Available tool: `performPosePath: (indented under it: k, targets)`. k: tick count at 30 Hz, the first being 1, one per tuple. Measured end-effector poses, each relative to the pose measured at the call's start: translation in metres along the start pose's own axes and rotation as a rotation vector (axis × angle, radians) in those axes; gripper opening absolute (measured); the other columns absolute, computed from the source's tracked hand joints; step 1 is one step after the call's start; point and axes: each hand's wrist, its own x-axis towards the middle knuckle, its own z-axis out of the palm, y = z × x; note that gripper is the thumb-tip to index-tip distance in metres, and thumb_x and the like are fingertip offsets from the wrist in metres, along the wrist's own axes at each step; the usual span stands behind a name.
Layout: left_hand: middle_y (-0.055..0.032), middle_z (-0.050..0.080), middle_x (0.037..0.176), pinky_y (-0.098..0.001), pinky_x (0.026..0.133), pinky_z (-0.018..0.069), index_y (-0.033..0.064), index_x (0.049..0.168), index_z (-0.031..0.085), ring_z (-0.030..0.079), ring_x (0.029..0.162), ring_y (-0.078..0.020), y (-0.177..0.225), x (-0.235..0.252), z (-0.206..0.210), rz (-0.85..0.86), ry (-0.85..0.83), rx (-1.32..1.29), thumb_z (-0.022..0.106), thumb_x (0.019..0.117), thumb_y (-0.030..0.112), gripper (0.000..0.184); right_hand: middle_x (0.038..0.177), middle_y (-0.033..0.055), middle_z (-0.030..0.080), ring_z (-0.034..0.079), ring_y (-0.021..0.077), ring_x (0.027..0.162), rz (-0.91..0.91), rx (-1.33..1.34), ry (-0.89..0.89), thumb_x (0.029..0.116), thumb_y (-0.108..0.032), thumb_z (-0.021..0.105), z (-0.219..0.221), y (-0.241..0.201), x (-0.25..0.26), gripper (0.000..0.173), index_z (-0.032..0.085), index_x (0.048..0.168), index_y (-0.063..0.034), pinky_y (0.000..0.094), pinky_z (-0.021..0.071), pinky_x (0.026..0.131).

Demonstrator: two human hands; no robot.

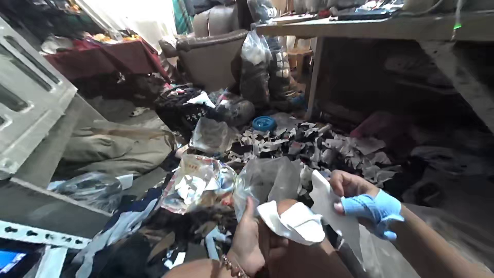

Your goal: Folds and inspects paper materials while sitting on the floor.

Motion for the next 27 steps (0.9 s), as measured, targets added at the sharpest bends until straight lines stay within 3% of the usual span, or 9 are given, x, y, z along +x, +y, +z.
performPosePath:
  k: [2,6,8,11,13,15,17,21,27]
  targets:
    - [-0.0146,0.073,0.082,-0.0464,0.062,0.0589,0.0112,0.094,0.065,0.071,0.073,-0.0292,-0.002,-0.01,-0.005,0.083,0.05,0.01,0.001,0.0877,0.087,0.099,0.096,-0.0147,0.071,0.066,-0.0039,0.088,-0.022,0.01,-0.148,0.0916,-0.014,0.073,0.008,0.01,0.001,0.019,0.069,0.102,-0.0289,0.0169,0.056,0.078]
    - [0.0013,0.075,0.087,-0.0289,0.072,0.0601,0.0242,0.064,0.07,0.072,0.083,-0.0108,-0.011,-0.006,-0.034,0.464,-0.171,0.13,0.037,0.0724,0.096,0.079,0.112,-0.01,0.072,0.067,0.0008,0.1,-0.019,-0.089,-0.257,0.0938,-0.019,0.072,0.023,0.024,0.016,0.035,0.063,0.128,-0.019,0.0233,0.0566,0.09]
    - [0.0007,0.077,0.095,-0.0296,0.077,0.0594,0.0244,0.058,0.067,0.072,0.092,-0.013,-0.009,-0.008,-0.039,0.512,-0.112,0.136,0.028,0.0737,0.097,0.084,0.103,-0.0042,0.071,0.067,0.0027,0.091,0.12,-0.202,-0.192,0.0902,-0.017,0.072,0.028,0.04,0.022,0.044,0.058,0.13,-0.0048,0.0252,0.0562,0.084]
    - [-0.0106,0.076,0.096,-0.0434,0.077,0.0615,0.0098,0.088,0.061,0.074,0.091,-0.0264,-0.012,-0.02,-0.032,0.36,0.115,-0.025,0.01,0.1008,0.071,0.081,0.099,0.0041,0.069,0.066,0.0068,0.086,0.405,-0.346,-0.119,0.0904,-0.012,0.07,0.031,0.051,0.024,0.045,0.058,0.131,0.0004,0.0283,0.0558,0.083]
    - [-0.0138,0.073,0.1,-0.0443,0.078,0.0612,0.0059,0.129,0.052,0.073,0.089,-0.0274,-0.02,-0.027,-0.03,0.288,0.18,-0.043,0.027,0.1122,0.031,0.039,0.095,0.0018,0.068,0.065,0.005,0.083,0.469,-0.392,-0.072,0.0897,-0.013,0.071,0.03,0.048,0.024,0.036,0.063,0.123,-0.0003,0.0262,0.0556,0.081]
    - [-0.0161,0.069,0.111,-0.0405,0.081,0.0615,0.009,0.153,0.03,0.073,0.09,-0.0249,-0.031,-0.033,-0.034,0.29,0.191,0.002,0.045,0.1025,-0.004,0.054,0.087,-0.0009,0.067,0.063,0.0036,0.078,0.499,-0.43,-0.036,0.0891,-0.015,0.073,0.03,0.042,0.023,0.022,0.068,0.106,-0.0016,0.024,0.0545,0.075]
    - [-0.0172,0.066,0.12,-0.0375,0.083,0.0608,0.0123,0.159,0.015,0.073,0.093,-0.0225,-0.041,-0.041,-0.035,0.355,0.209,0.018,0.051,0.0943,-0.015,0.08,0.079,-0.0043,0.062,0.06,0.0024,0.072,0.483,-0.443,-0.028,0.0885,-0.017,0.073,0.029,0.041,0.021,0.017,0.064,0.097,-0.0051,0.0225,0.0514,0.068]
    - [-0.0119,0.066,0.123,-0.0328,0.087,0.0603,0.0126,0.161,0.003,0.073,0.096,-0.0157,-0.056,-0.057,-0.036,0.461,0.147,0.063,0.055,0.091,-0.015,0.091,0.077,-0.011,0.059,0.059,-0.0018,0.071,0.351,-0.325,-0.067,0.0873,-0.01,0.071,0.027,0.043,0.015,0.016,0.056,0.093,-0.0119,0.019,0.0512,0.067]
    - [-0.0002,0.075,0.106,-0.0365,0.09,0.0609,0.0037,0.147,0.03,0.074,0.096,-0.0146,-0.068,-0.068,-0.03,0.729,0.086,0.08,0.058,0.0855,-0.02,0.072,0.091,-0.0017,0.065,0.06,-0.0033,0.086,-0.056,-0.153,-0.582,0.0949,-0.01,0.066,0.049,0.017,0.037,0.009,0.062,0.09,-0.0043,0.0138,0.0499,0.075]
